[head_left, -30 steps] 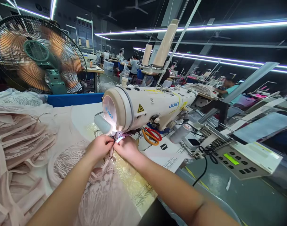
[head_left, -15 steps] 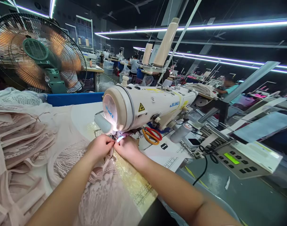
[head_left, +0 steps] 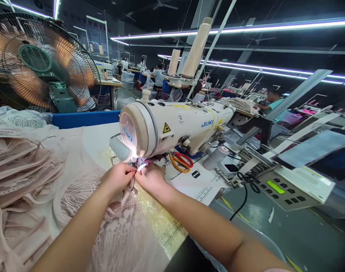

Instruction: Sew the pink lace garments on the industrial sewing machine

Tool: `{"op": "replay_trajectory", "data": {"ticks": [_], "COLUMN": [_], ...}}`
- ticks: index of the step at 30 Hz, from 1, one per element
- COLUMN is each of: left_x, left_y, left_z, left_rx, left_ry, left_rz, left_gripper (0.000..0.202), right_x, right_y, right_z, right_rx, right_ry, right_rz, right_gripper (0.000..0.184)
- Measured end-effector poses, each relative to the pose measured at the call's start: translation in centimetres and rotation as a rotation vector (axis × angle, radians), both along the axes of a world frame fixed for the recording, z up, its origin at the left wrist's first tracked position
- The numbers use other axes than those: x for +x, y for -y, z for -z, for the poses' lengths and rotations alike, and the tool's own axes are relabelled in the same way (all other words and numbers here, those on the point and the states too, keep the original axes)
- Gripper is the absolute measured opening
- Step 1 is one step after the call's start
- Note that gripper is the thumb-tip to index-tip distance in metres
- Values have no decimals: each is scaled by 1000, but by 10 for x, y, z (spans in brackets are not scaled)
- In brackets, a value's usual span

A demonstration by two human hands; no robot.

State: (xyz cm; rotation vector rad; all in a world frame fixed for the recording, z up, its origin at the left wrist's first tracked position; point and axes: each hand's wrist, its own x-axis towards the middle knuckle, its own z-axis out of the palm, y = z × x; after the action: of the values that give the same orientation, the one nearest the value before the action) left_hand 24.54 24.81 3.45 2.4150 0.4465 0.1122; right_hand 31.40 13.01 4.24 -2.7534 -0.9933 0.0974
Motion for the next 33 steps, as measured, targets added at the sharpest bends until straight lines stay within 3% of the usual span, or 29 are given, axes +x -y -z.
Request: {"op": "replay_trajectory", "data": {"ticks": [33], "left_x": [-2], "left_y": [-1], "left_z": [-1], "left_rx": [14], "left_ry": [15], "left_rz": [5], "left_gripper": [28], "right_x": [-3], "right_y": [-1], "right_z": [4], "right_rx": [11], "right_ry": [100], "right_rz": [-12], "right_gripper": [28]}}
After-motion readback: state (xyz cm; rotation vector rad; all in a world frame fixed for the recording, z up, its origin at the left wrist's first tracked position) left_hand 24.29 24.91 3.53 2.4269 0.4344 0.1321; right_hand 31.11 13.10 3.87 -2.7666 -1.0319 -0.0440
